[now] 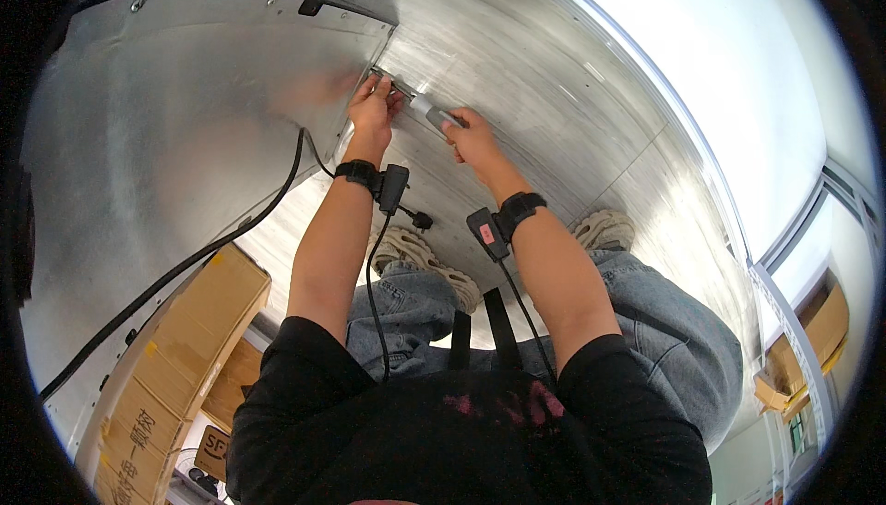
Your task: The person uses a screwdriver to remove screws from a metal panel on an electronic device, then removes the panel. They then use a blue cloth to wipe the exterior and interior surfaces of the device.
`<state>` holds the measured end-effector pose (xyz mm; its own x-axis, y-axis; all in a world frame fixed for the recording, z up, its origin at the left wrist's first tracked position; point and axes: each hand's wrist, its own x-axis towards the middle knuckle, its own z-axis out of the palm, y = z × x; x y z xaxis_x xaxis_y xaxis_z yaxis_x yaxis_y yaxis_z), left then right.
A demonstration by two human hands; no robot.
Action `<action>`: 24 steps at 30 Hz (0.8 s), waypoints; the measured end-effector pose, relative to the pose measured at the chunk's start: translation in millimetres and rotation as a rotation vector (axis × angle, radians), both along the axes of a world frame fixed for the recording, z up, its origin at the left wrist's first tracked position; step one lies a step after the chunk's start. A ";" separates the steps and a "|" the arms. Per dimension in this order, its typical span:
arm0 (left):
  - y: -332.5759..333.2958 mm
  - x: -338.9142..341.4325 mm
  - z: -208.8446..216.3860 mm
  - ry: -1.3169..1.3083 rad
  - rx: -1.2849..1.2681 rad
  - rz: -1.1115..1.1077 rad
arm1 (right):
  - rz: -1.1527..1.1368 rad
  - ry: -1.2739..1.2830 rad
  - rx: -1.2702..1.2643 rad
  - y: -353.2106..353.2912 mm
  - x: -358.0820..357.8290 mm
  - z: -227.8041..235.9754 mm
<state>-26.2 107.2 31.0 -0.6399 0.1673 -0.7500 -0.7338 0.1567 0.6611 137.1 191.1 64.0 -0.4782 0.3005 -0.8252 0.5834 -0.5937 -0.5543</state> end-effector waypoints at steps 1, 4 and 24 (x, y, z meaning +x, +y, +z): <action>1.0 -0.6 -0.4 -0.002 -0.007 -0.002 | 0.076 0.025 0.145 -4.1 0.3 -3.2; 5.9 -0.9 0.6 -0.011 -0.008 -0.015 | 0.165 0.125 0.693 -18.6 0.4 -17.9; 5.9 -23.4 -6.5 -0.023 -0.025 -0.001 | -0.168 0.109 0.054 -5.0 -3.3 10.6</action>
<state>-49.6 113.1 24.5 -0.6225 0.1493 -0.7682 -0.7483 0.1739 0.6402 133.8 186.1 74.6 -0.5031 0.4258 -0.7521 0.4133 -0.6457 -0.6420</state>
